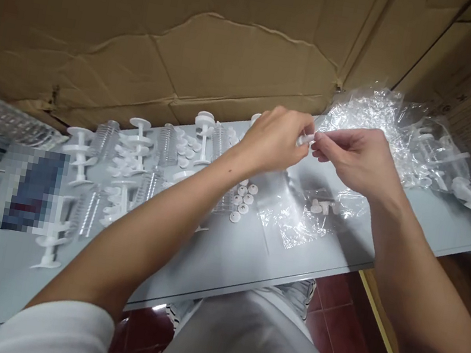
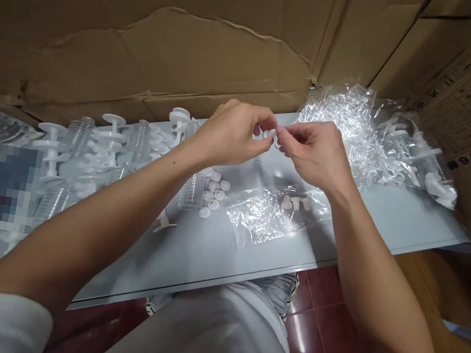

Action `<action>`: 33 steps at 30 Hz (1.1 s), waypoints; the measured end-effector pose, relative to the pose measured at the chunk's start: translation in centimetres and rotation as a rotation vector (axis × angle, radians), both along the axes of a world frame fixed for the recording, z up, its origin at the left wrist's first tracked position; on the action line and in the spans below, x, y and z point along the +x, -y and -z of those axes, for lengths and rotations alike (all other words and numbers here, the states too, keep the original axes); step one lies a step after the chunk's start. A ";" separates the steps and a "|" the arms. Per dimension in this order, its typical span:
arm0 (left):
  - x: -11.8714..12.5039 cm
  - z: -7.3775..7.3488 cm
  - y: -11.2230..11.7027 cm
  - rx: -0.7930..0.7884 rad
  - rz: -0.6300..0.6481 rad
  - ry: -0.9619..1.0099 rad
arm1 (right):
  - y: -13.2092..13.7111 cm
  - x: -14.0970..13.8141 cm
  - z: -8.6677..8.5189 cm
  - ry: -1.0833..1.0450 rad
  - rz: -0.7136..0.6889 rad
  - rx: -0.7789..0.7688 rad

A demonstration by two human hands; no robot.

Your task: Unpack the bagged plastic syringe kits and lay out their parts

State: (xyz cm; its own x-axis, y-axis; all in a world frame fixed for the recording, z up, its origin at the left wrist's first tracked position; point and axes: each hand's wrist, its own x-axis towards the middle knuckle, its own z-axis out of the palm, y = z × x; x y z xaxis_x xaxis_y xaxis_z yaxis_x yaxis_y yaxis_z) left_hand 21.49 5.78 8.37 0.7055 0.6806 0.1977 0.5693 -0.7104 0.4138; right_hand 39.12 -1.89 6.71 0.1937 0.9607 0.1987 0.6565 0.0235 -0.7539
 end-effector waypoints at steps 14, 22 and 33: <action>2.0 2.6 -3.1 0.068 0.042 -0.262 | -6.3 1.6 4.8 0.437 -0.062 -0.137; 0.9 1.0 -2.7 0.056 -0.043 -0.227 | -6.8 1.2 4.2 0.439 -0.132 -0.173; -8.7 0.2 10.9 -0.256 0.148 -0.273 | 9.2 3.1 3.3 0.459 0.098 0.064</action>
State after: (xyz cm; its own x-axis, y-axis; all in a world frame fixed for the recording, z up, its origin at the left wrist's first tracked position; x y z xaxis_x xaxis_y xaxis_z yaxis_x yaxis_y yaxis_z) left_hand 12.82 -5.16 8.17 0.8028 0.5704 -0.1736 0.5820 -0.6865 0.4358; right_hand 42.22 -11.11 3.40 0.1609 0.9255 0.3429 0.9231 -0.0182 -0.3842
